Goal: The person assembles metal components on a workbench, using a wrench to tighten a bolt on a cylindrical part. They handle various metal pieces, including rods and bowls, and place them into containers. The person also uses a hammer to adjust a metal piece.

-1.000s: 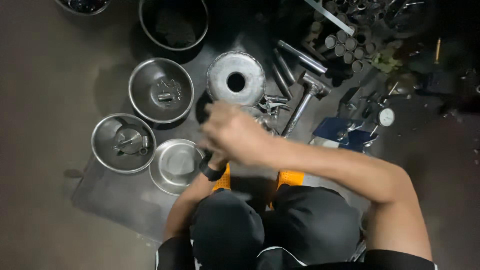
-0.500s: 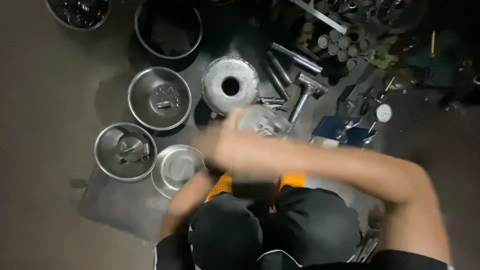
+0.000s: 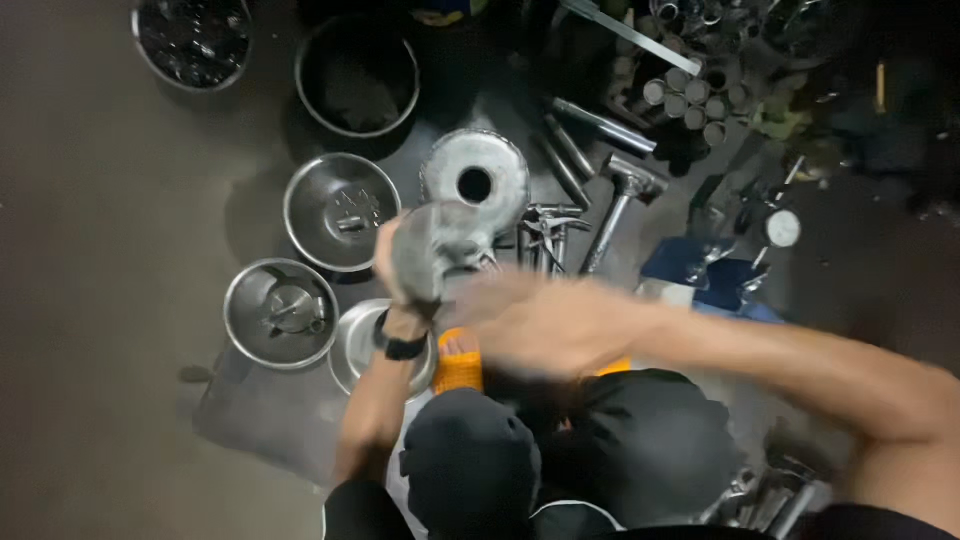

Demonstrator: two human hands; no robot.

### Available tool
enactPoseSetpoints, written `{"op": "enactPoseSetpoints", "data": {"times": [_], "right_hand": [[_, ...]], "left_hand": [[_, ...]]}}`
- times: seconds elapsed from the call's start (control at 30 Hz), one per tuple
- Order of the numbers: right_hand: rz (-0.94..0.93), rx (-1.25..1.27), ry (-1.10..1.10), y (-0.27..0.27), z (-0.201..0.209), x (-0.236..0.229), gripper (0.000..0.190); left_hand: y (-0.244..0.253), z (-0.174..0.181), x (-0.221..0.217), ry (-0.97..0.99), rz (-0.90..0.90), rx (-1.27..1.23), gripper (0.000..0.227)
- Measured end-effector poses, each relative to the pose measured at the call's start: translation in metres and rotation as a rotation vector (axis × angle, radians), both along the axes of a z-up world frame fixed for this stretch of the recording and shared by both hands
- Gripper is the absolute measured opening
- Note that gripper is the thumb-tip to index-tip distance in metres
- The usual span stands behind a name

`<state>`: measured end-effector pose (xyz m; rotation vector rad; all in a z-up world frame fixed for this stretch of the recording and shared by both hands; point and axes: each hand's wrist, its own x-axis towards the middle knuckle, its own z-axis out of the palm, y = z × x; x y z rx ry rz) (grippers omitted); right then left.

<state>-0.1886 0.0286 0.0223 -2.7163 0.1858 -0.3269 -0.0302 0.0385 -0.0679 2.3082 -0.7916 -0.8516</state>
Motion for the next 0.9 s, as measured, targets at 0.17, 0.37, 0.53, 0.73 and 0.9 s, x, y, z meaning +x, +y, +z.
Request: {"op": "enactPoseSetpoints", "data": {"times": [0.17,0.37,0.53,0.73,0.9], "right_hand": [[-0.427,0.126,-0.025,-0.09,0.004,0.043,0.015],[-0.058,0.362,-0.293,-0.01,0.025,0.024,0.03],[-0.473,0.583,0.105,-0.078,0.05,0.051,0.039],[-0.059,0.298,-0.333,-0.011,0.022,0.021,0.028],[-0.565,0.364,-0.234,-0.089,-0.001,0.03,0.04]], "left_hand": [[0.032,-0.1,-0.003,0.34,-0.433,-0.492,0.017],[0.08,-0.179,0.025,0.326,-0.562,-0.566,0.036],[0.069,-0.217,0.038,0.321,-0.696,-0.612,0.055],[0.014,-0.053,0.048,0.753,0.137,-0.67,0.023],[0.025,-0.049,0.02,1.045,-0.519,-0.591,0.06]]}}
